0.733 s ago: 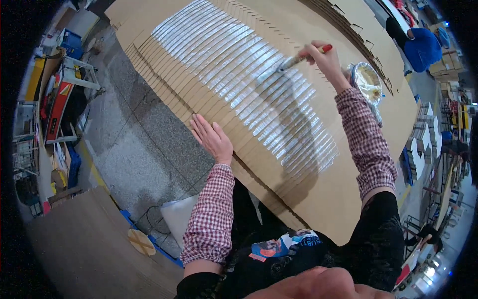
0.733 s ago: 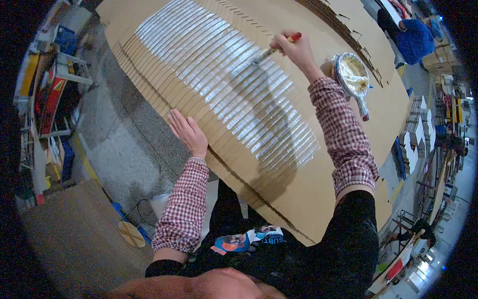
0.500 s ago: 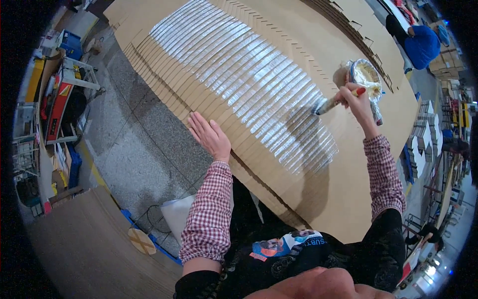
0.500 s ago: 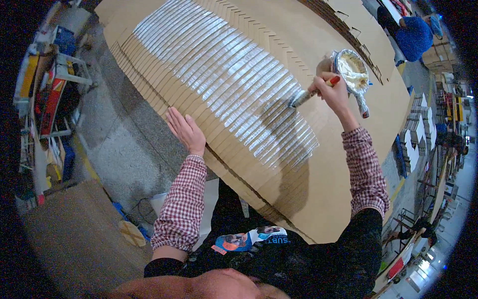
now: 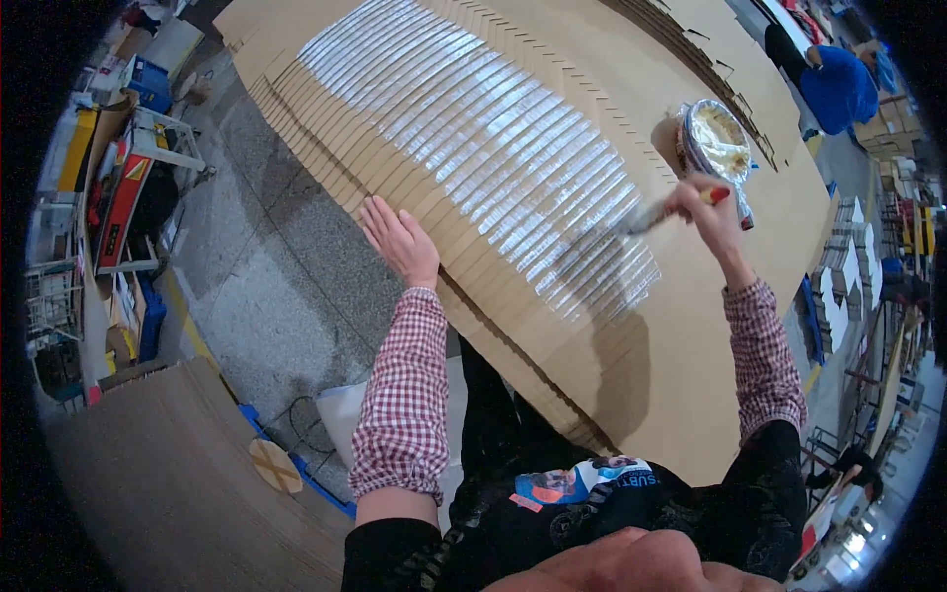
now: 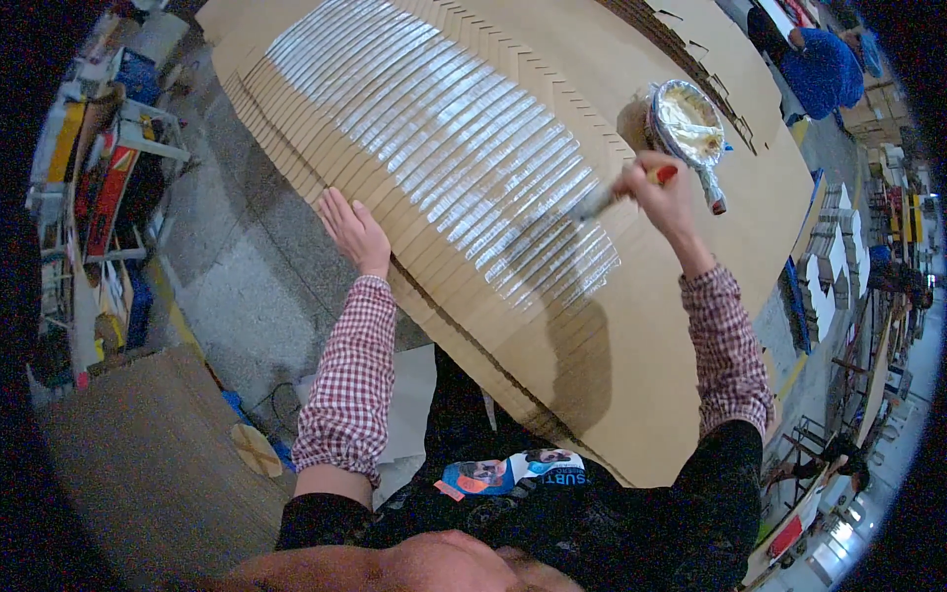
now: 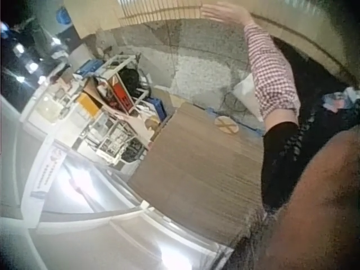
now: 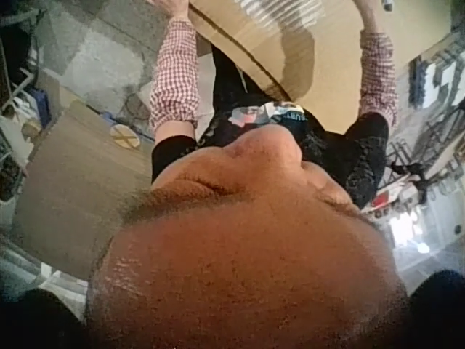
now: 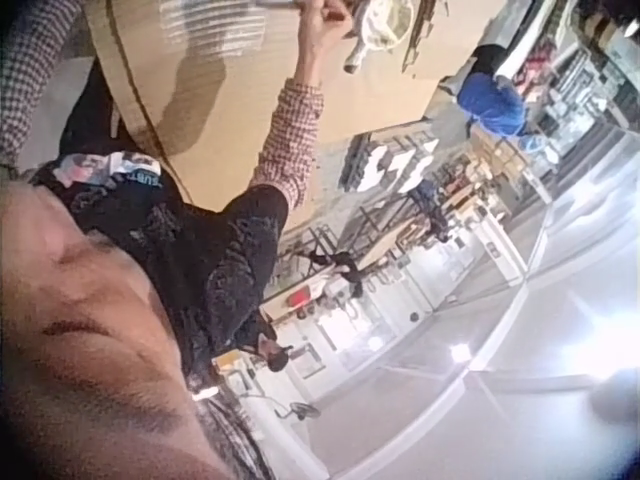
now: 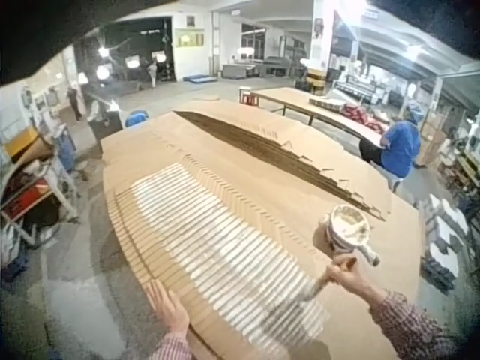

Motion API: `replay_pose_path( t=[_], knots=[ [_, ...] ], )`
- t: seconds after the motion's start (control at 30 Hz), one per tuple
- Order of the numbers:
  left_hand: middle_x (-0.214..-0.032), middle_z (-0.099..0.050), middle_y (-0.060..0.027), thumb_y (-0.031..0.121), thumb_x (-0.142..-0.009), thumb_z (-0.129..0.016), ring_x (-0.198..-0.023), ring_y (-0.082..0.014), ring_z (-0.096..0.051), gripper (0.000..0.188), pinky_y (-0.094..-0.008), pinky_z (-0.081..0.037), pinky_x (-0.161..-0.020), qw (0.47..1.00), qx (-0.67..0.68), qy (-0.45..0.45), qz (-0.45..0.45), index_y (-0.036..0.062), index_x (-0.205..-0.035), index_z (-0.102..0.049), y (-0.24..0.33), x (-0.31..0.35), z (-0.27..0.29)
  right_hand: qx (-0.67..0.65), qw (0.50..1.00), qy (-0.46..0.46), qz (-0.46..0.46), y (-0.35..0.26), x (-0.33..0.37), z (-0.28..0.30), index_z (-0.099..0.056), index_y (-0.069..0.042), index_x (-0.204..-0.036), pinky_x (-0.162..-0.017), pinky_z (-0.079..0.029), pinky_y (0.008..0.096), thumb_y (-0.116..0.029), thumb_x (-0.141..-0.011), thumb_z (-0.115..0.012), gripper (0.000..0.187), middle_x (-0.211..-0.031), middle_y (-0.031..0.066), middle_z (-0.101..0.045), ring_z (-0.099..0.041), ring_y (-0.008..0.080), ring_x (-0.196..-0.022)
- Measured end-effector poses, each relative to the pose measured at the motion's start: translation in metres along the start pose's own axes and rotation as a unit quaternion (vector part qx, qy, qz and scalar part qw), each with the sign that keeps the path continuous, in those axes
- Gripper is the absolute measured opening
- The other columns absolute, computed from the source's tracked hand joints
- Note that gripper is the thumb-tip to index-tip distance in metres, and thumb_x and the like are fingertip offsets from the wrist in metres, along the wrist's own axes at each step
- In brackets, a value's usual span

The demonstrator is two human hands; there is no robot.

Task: Applying glue to large sheets of cardboard using a brush and a small container of glue.

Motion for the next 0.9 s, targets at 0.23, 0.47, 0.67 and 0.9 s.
replay_pose_path(
  t=[0.23,0.47,0.67,0.9],
  knots=[
    [-0.147,-0.025,-0.0198,0.026,-0.095,-0.031,-0.137,-0.0344,-0.019,0.054,-0.0442,-0.010,-0.113,0.999,-0.012,0.044,0.003,-0.0044,-0.139,-0.026,0.000,-0.001,-0.008,0.052,0.999,-0.011,-0.001,0.001,-0.021,-0.009,-0.064,0.002,-0.067,-0.045,-0.037,0.0217,-0.016,-0.085,-0.053,0.028,-0.058,0.0027,-0.059,-0.048,0.0068,-0.048],
    [-0.147,-0.026,-0.0189,0.026,-0.095,-0.031,-0.138,-0.0327,-0.020,0.053,-0.0447,-0.010,-0.113,1.000,-0.007,0.003,0.004,-0.0024,-0.140,-0.026,0.004,0.002,-0.008,0.030,0.993,-0.006,0.112,-0.062,-0.057,-0.098,-0.066,0.001,-0.069,-0.048,-0.034,0.0222,-0.017,-0.084,-0.057,0.025,-0.056,0.0008,-0.058,-0.045,0.0049,-0.051],
    [-0.148,-0.023,-0.0179,0.026,-0.097,-0.030,-0.139,-0.0322,-0.017,0.054,-0.0449,-0.008,-0.113,1.000,0.002,-0.008,0.013,-0.0018,-0.142,-0.022,0.007,-0.002,0.005,0.134,0.982,-0.053,0.117,-0.027,-0.016,-0.095,-0.065,0.003,-0.069,-0.047,-0.035,0.0257,-0.018,-0.082,-0.059,0.025,-0.052,0.0062,-0.054,-0.046,0.0081,-0.049],
    [-0.148,-0.025,-0.0179,0.024,-0.095,-0.031,-0.138,-0.0322,-0.020,0.053,-0.0473,-0.011,-0.112,1.000,-0.004,-0.023,0.000,-0.0006,-0.141,-0.024,0.008,-0.001,-0.001,0.071,0.991,0.002,0.113,-0.068,-0.055,-0.127,-0.065,0.003,-0.070,-0.049,-0.038,0.0243,-0.022,-0.085,-0.061,0.029,-0.057,0.0044,-0.060,-0.050,0.0060,-0.051]
  ],
)
Point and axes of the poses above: each hand's wrist, its own x-axis away from the middle knuckle, its own z-axis out of the back of the hand, y = z × x, the point moved 2 cm from there along -x, towards the middle knuckle
